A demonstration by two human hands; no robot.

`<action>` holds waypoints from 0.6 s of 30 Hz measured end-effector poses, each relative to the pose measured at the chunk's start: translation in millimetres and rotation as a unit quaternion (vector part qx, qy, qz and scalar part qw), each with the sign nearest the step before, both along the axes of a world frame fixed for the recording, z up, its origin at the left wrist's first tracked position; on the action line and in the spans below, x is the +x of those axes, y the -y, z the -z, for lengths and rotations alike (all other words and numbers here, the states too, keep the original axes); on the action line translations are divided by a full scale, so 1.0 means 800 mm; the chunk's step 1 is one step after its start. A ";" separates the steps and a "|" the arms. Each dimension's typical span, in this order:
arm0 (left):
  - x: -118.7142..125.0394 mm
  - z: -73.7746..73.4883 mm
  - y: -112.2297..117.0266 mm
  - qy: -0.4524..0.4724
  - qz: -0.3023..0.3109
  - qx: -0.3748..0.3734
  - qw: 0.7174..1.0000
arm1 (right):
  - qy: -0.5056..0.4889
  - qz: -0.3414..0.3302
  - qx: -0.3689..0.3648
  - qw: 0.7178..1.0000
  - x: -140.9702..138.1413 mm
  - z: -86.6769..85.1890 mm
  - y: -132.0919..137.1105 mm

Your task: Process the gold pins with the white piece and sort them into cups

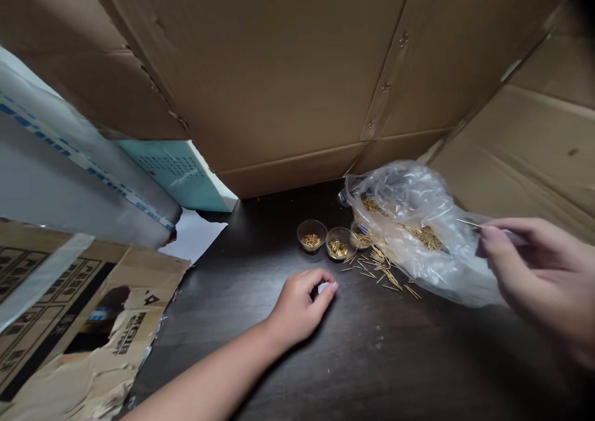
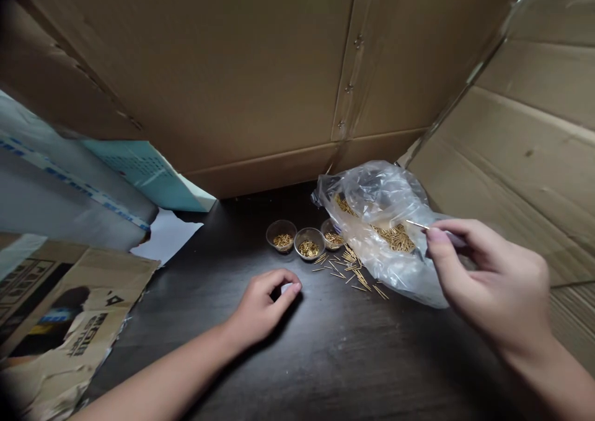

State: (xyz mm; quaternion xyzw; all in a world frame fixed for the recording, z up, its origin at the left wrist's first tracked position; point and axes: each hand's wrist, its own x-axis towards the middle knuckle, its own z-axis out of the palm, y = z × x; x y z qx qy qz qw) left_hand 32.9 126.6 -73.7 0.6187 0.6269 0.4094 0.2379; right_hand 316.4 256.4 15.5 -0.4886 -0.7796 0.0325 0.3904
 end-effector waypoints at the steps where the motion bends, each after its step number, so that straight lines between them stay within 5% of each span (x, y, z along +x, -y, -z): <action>1: 0.001 0.000 -0.001 -0.002 0.002 -0.004 1.000 | 0.020 0.018 0.008 1.000 0.004 -0.002 -0.009; 10: 0.003 0.000 -0.005 -0.001 0.019 -0.006 1.000 | 0.156 -0.058 -0.002 0.986 0.017 0.026 -0.067; 13: 0.003 0.001 -0.004 0.002 0.023 -0.004 1.000 | 0.158 -0.065 0.007 0.985 -0.001 0.013 -0.057; 18: 0.001 0.004 -0.003 0.007 0.036 0.002 0.999 | 0.201 -0.210 -0.025 0.956 -0.067 -0.017 -0.030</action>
